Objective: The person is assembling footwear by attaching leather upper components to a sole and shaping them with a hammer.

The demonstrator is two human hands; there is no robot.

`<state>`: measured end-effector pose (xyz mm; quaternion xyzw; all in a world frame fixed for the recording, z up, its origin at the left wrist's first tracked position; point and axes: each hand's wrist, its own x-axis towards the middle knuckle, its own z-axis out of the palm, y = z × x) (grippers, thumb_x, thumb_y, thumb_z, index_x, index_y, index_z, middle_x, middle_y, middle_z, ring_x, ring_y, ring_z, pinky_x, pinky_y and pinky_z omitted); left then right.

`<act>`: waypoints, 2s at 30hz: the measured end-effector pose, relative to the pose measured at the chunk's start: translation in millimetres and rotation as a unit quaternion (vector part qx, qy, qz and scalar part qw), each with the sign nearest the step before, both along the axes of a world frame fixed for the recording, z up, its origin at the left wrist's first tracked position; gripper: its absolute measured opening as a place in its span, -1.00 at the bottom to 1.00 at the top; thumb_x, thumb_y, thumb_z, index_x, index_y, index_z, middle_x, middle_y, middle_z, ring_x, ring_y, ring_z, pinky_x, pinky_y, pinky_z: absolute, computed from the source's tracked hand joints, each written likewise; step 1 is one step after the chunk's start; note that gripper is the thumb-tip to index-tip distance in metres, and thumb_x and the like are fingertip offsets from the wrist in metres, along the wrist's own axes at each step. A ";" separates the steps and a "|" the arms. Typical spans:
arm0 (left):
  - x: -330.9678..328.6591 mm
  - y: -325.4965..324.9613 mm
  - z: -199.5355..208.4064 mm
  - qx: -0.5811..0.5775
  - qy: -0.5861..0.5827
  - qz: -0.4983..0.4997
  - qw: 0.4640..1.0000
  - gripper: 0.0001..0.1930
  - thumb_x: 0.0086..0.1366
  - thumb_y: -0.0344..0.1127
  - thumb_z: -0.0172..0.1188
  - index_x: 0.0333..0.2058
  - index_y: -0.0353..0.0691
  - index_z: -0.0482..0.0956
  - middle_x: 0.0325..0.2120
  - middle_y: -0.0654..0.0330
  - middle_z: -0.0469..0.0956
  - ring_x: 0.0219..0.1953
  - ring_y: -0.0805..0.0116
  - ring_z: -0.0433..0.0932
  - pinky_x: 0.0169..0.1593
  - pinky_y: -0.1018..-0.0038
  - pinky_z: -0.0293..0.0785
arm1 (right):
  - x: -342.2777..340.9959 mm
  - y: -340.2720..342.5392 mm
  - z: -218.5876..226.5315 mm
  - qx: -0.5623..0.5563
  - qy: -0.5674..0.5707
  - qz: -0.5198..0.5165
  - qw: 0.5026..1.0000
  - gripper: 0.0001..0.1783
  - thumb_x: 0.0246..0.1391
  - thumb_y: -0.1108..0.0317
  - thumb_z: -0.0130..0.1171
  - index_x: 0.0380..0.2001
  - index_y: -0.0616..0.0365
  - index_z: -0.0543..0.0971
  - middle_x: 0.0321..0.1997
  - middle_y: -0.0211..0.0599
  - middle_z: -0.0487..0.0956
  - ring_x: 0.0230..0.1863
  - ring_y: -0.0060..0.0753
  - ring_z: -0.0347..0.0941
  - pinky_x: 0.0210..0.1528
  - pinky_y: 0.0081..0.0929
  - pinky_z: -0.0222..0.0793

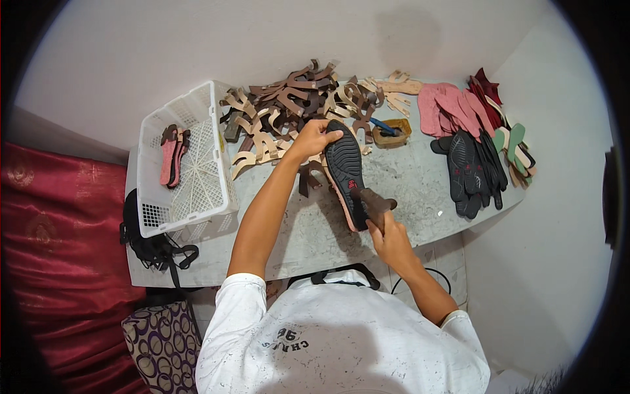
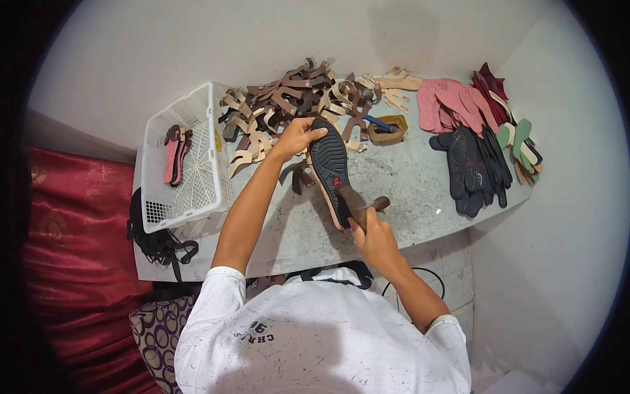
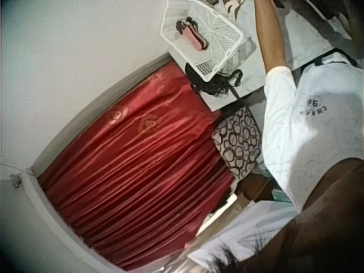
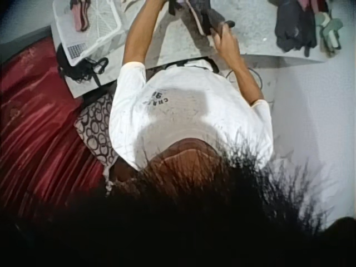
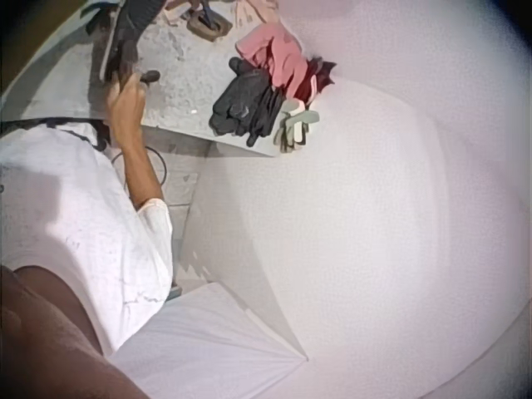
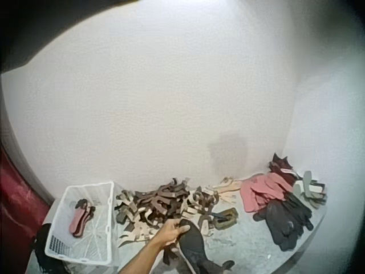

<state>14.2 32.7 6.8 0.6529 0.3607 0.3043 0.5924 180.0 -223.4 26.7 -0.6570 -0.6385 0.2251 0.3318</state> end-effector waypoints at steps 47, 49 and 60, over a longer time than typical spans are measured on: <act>-8.6 28.5 12.6 0.025 -0.006 -0.014 1.000 -0.80 0.18 -0.34 0.23 -0.27 -0.35 0.62 -0.44 0.26 0.59 -0.40 0.52 0.47 -0.25 0.51 0.40 | 19.3 1.7 19.4 -0.066 0.020 0.026 0.997 -0.70 0.03 0.39 0.16 -0.18 0.30 0.43 -0.51 0.21 0.52 -0.42 0.25 0.50 -0.44 -0.14 0.39; -0.7 29.7 18.8 0.023 -0.011 -0.007 1.000 -0.80 0.19 -0.34 0.24 -0.27 -0.34 0.61 -0.44 0.27 0.59 -0.40 0.54 0.47 -0.26 0.52 0.40 | 22.7 2.8 27.7 -0.110 0.021 0.017 0.994 -0.70 0.07 0.35 0.12 -0.18 0.33 0.41 -0.54 0.17 0.52 -0.47 0.24 0.49 -0.48 -0.17 0.37; -2.9 28.1 22.0 0.017 -0.004 -0.013 1.000 -0.78 0.22 -0.31 0.23 -0.24 -0.33 0.60 -0.41 0.29 0.59 -0.37 0.54 0.48 -0.21 0.54 0.40 | 16.4 -15.6 9.2 -0.040 0.026 0.033 0.998 -0.70 0.09 0.35 0.09 -0.23 0.37 0.34 -0.58 0.22 0.49 -0.49 0.33 0.45 -0.47 -0.04 0.34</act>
